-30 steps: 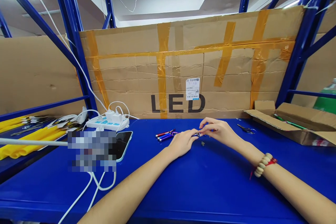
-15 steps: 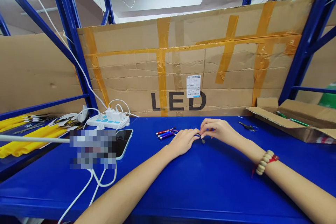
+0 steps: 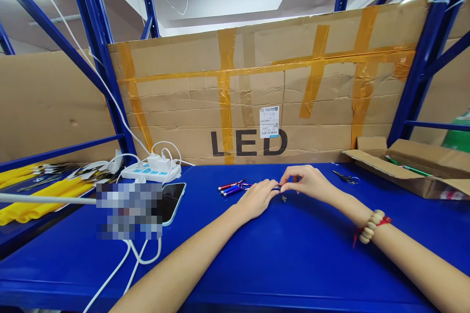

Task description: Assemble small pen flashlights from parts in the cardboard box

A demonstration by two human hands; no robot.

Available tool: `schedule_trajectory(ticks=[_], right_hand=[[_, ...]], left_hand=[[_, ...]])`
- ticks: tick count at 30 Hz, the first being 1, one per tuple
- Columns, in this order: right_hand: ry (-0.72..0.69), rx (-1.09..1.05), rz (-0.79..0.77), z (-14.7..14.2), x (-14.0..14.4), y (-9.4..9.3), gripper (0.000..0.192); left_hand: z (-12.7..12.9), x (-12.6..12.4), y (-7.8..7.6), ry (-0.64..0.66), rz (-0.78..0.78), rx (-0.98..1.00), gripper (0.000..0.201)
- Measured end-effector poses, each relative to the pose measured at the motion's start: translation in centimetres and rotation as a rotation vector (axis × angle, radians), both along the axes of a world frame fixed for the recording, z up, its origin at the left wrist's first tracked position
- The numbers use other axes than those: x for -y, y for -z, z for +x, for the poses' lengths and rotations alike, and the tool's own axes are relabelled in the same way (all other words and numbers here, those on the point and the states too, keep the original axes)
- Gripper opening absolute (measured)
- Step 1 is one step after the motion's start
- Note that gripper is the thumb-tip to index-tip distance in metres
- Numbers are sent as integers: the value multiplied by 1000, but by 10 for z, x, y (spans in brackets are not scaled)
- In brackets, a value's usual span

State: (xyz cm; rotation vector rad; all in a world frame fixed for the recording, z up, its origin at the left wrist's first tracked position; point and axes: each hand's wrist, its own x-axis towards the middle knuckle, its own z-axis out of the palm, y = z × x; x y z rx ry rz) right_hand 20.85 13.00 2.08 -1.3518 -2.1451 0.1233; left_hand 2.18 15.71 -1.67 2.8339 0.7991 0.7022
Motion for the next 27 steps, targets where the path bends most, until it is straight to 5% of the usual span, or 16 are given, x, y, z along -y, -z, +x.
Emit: schedule_trajectory(ticks=[13, 20, 27], right_hand=[[-34, -149, -158, 4, -4, 5, 25], [-30, 223, 105, 4, 2, -1, 24], [-143, 492, 110, 2, 4, -1, 30]], left_hand=[[-1, 5, -4, 19, 43, -18, 22], [-2, 4, -5, 36, 28, -87, 24], [-2, 3, -3, -7, 26, -78, 25]])
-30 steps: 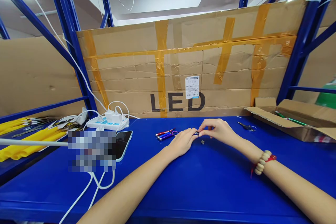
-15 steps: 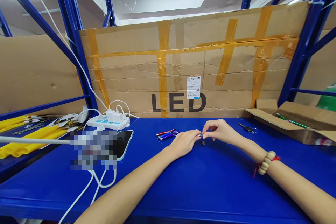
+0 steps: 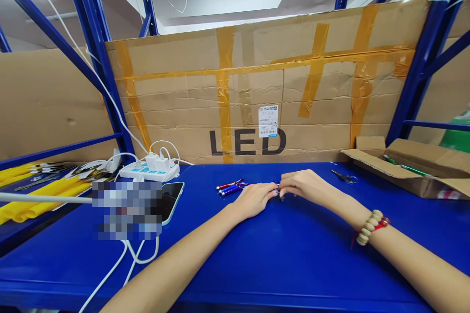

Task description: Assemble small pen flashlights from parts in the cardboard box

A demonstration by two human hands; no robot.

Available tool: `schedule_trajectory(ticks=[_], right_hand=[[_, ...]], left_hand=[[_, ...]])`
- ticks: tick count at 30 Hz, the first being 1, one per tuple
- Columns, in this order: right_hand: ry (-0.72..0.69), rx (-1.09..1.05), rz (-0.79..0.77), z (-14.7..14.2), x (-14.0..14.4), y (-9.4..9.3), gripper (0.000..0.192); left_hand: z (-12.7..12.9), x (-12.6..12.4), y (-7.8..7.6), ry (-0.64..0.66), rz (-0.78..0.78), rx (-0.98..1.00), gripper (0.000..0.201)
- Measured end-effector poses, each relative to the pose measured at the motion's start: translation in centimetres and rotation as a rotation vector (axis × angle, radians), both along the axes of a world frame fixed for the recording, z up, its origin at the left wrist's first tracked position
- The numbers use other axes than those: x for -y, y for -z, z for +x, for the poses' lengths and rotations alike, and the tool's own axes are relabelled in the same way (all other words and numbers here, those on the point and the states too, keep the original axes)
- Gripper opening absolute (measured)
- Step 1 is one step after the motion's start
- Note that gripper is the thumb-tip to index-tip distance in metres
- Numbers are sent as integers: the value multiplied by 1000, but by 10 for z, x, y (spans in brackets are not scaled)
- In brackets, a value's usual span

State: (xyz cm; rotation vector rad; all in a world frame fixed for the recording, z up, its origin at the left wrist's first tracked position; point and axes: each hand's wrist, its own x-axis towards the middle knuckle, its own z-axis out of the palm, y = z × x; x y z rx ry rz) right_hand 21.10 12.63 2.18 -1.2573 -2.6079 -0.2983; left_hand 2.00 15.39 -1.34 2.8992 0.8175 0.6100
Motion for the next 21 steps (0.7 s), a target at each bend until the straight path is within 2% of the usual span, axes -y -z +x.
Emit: schedule_trajectory(ticks=[7, 14, 21], right_hand=[[-7, 27, -22, -1, -1, 4, 30], [-11, -91, -14, -2, -3, 8, 40], [41, -393, -288, -11, -4, 14, 52]], left_hand=[[-1, 2, -1, -13, 8, 5, 23], [-2, 0, 0, -30, -19, 77, 23], [-2, 2, -3, -1, -60, 95, 23]])
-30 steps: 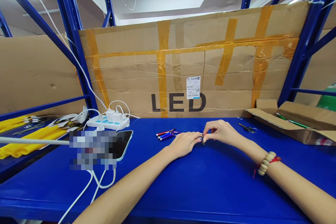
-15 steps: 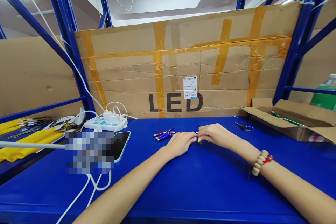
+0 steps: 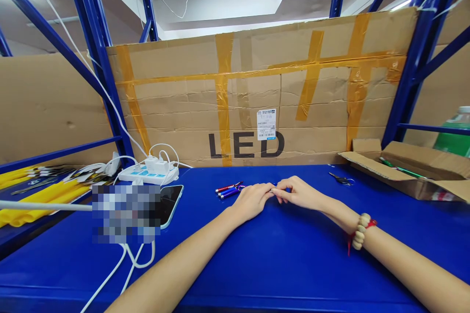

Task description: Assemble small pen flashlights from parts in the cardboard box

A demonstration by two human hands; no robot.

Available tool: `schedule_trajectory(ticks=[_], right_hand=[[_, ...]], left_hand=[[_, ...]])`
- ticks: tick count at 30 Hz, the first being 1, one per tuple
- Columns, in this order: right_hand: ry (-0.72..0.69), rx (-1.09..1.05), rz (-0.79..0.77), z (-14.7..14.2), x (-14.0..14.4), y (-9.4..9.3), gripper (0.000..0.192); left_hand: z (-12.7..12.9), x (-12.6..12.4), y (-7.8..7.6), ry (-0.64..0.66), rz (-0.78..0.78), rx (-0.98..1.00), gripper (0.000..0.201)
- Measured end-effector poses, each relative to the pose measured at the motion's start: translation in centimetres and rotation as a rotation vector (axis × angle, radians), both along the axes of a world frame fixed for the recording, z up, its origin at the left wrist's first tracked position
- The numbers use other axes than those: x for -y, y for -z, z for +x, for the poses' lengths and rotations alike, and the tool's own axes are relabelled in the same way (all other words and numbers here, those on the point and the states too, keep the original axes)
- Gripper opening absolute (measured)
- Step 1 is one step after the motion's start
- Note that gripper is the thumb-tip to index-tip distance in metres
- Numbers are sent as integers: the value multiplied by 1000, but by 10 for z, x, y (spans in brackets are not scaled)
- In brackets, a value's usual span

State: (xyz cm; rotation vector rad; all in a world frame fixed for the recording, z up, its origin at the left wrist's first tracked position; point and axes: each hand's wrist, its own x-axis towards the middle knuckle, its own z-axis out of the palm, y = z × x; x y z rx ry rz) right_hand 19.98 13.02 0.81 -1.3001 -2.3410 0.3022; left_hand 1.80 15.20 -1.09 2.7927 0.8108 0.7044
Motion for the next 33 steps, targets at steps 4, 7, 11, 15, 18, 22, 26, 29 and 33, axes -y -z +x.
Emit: schedule_trajectory(ticks=[4, 7, 11, 15, 18, 22, 26, 29, 33], right_hand=[[-28, -144, -104, -3, -1, 2, 57], [-16, -197, -136, -4, -1, 3, 58], [20, -182, -134, -5, -1, 2, 57], [26, -145, -121, -3, -2, 2, 56], [30, -107, -109, -2, -2, 2, 54], [64, -62, -104, -2, -1, 1, 53], [94, -36, -108, -3, 1, 0, 50], [123, -3, -111, -2, 1, 0, 47], [133, 33, -105, -1, 1, 0, 44]], left_hand=[[0, 2, -2, -37, -10, -4, 25], [1, 3, -2, -45, -7, 20, 26], [1, 1, 0, -37, -4, 39, 24], [2, 1, 0, -37, -1, 35, 25], [3, 2, 0, -52, -4, 17, 25], [4, 2, 0, -66, -20, -11, 24], [4, 1, 2, -69, -16, -20, 23], [4, 1, 2, -82, -8, -30, 22], [5, 1, 3, -99, -11, -50, 22]])
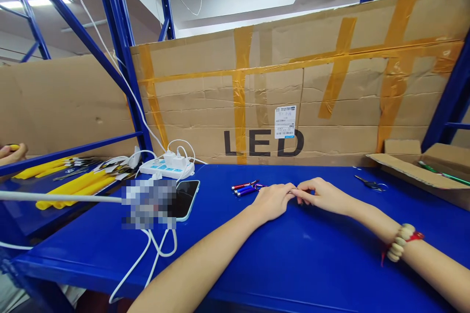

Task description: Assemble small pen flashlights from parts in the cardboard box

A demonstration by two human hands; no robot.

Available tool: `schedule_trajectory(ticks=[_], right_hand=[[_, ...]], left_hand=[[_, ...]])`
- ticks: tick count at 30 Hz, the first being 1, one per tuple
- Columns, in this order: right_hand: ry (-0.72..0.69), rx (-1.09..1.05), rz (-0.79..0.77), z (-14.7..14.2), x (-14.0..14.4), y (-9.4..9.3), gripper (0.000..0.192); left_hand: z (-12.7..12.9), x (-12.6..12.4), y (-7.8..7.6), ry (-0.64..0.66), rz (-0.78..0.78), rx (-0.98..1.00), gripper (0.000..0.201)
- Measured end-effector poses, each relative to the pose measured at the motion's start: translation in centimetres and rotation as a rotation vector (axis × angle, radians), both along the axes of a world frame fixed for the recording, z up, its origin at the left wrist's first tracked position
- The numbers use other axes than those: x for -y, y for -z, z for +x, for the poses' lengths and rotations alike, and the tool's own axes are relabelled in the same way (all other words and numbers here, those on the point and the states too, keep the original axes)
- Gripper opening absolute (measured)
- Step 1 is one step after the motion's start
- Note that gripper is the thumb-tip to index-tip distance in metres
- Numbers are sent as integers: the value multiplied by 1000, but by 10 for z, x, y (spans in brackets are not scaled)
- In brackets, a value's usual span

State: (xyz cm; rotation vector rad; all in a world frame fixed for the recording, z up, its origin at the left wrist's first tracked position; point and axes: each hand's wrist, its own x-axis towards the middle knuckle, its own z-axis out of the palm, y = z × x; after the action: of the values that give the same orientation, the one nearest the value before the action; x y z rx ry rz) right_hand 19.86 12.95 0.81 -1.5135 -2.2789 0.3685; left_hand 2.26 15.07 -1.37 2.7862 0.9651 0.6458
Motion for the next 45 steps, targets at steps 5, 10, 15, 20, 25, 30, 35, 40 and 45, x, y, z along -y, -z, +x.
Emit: schedule_trajectory(ticks=[5, 10, 15, 20, 25, 30, 35, 40, 45], right_hand=[[16, 8, 1, 1, -1, 1, 43], [10, 16, 13, 0, -1, 0, 44], [6, 68, 9, -2, 4, -7, 47], [3, 125, 106, 4, 1, -8, 45], [-14, 76, 245, 13, -7, -4, 36], [-60, 15, 345, 12, -5, -7, 32], [-89, 33, 362, 8, -1, -11, 18], [-116, -1, 433, 9, -1, -11, 15], [-117, -14, 471, 8, -1, -11, 16]], left_hand=[[1, 0, 0, -22, 14, -17, 21], [1, -1, -1, -25, 40, -14, 22], [1, 0, -1, -34, 62, -32, 22], [2, 4, -3, -154, 90, -59, 26], [0, 6, -6, -250, 38, 1, 27], [-1, 3, -5, -214, 21, 13, 27], [-1, 2, -5, -194, 28, 13, 29], [-2, 6, -7, -202, 37, 24, 28], [-3, 7, -8, -165, 11, 65, 28]])
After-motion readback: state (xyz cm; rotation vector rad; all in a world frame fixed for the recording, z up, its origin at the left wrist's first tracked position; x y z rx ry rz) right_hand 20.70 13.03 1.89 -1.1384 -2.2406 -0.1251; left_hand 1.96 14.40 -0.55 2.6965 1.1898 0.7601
